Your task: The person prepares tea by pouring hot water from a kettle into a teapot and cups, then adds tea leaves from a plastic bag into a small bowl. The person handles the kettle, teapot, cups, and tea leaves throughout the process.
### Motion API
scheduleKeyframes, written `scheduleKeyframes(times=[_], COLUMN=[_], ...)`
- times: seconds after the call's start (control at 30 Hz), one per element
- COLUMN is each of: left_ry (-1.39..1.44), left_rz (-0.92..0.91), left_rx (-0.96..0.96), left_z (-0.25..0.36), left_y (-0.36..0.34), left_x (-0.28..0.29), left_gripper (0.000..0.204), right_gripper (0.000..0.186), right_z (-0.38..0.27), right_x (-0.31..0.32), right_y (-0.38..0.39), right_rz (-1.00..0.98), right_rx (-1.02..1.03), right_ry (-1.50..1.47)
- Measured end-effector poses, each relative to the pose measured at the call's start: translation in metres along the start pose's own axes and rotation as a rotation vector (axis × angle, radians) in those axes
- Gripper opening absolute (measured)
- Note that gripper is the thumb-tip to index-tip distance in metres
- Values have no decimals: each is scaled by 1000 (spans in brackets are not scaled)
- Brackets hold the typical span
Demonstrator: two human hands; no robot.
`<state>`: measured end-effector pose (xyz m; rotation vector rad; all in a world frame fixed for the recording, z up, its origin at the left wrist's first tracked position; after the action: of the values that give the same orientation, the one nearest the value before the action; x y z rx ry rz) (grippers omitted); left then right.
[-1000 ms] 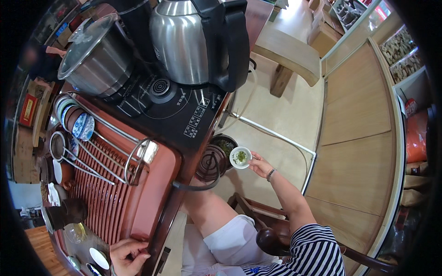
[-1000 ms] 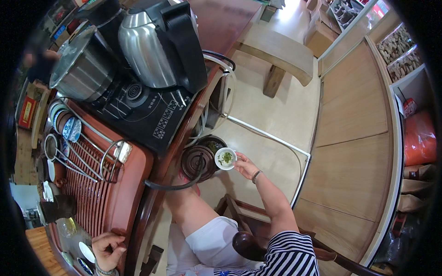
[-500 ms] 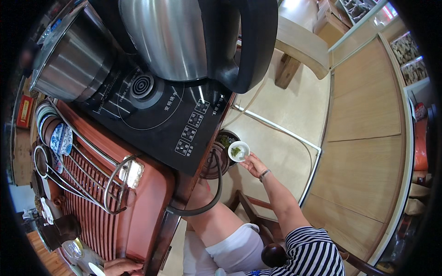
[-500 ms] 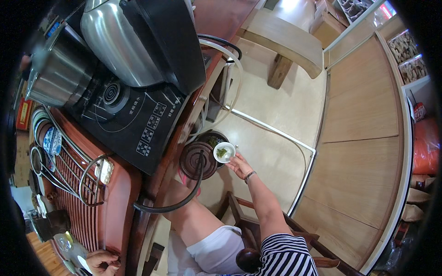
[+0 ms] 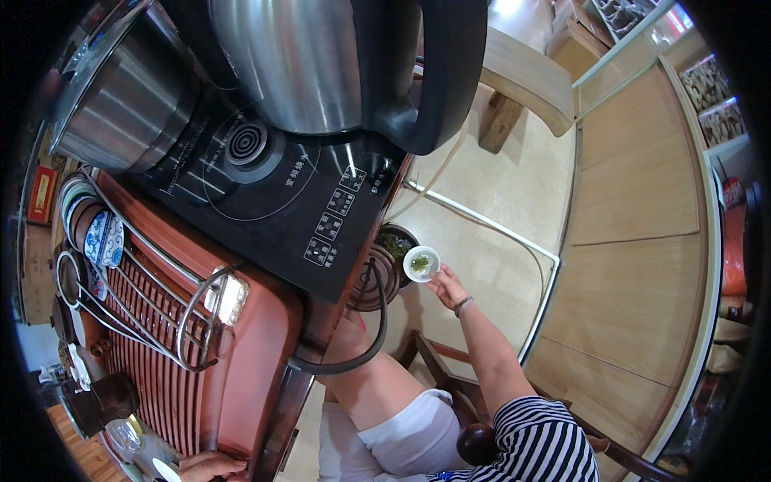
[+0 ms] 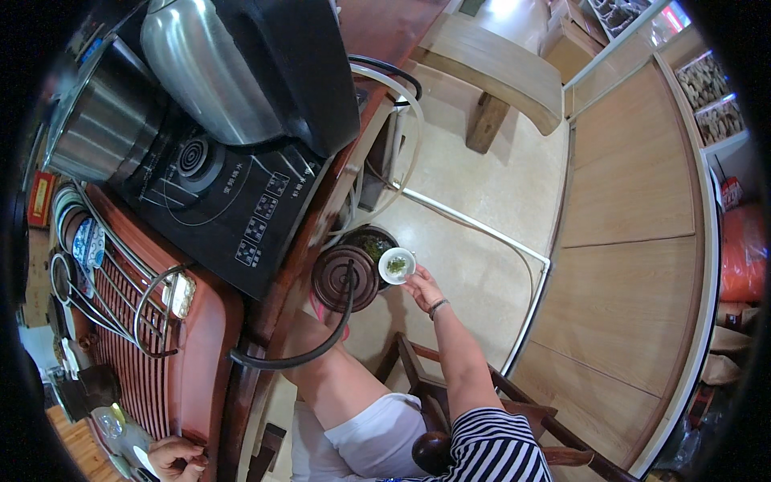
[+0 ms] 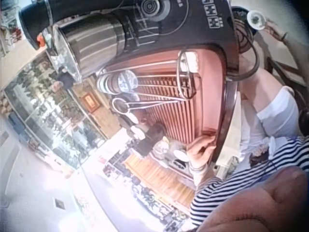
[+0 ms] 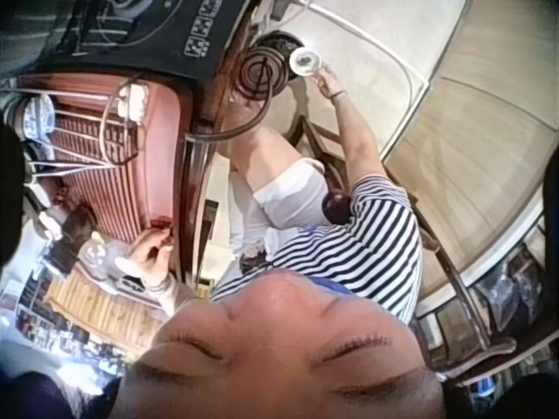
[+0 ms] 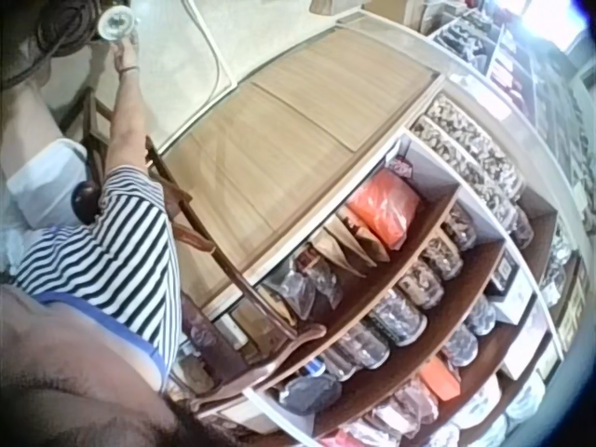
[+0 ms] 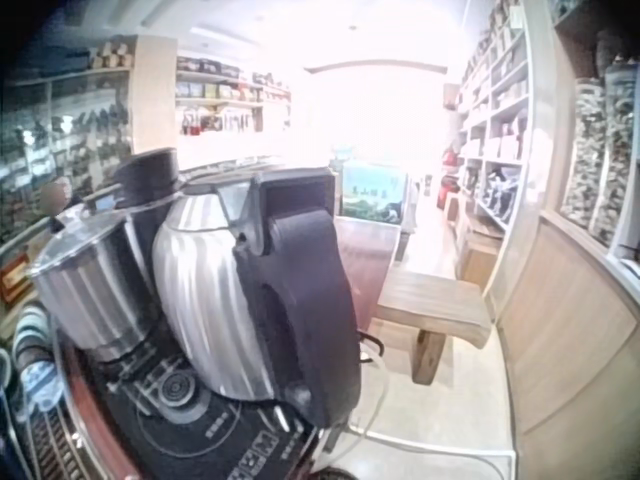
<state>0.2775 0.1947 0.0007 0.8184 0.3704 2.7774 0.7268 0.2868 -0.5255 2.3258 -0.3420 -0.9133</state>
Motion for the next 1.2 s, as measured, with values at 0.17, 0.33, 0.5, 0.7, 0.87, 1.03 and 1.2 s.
scheduleKeyframes(times=[0.17, 0.33, 0.5, 0.7, 0.87, 1.03, 1.2], left_ry=[13, 15, 57, 59, 28, -52, -15], left_rz=[-2, -19, -54, -53, -42, 12, 166], left_rx=[-7, -51, 40, 27, 14, 33, 8], left_z=[-10, -1, -8, 0, 5, 15, 0], left_y=[5, -5, 2, -3, -6, -12, -1], left_x=[2, 2, 4, 5, 3, -1, -8], left_gripper=[24, 20, 19, 17, 19, 20, 26], right_gripper=[59, 63, 66, 69, 71, 62, 62], right_z=[-12, -19, -18, -9, -26, -40, -100], right_x=[4, -4, -82, -104, -84, -49, -69], right_y=[-11, -35, -32, -29, -14, 1, 61], right_rz=[155, 209, 105, 42, 104, 306, -212], right_rx=[98, 395, 615, 807, 666, 485, 92], right_ry=[222, 738, 1452, 1595, 1506, 896, 54])
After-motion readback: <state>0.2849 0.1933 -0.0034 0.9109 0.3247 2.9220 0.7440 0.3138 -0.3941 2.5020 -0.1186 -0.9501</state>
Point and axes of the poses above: each hand's wrist, its own y-axis away from the middle knuckle, its own x-axis out of the back of the hand, z = x × y, the point moved 3 cm from there along -y, towards the middle knuckle, and after that the axes turned 5 degrees about x, right-handed, at the moved point
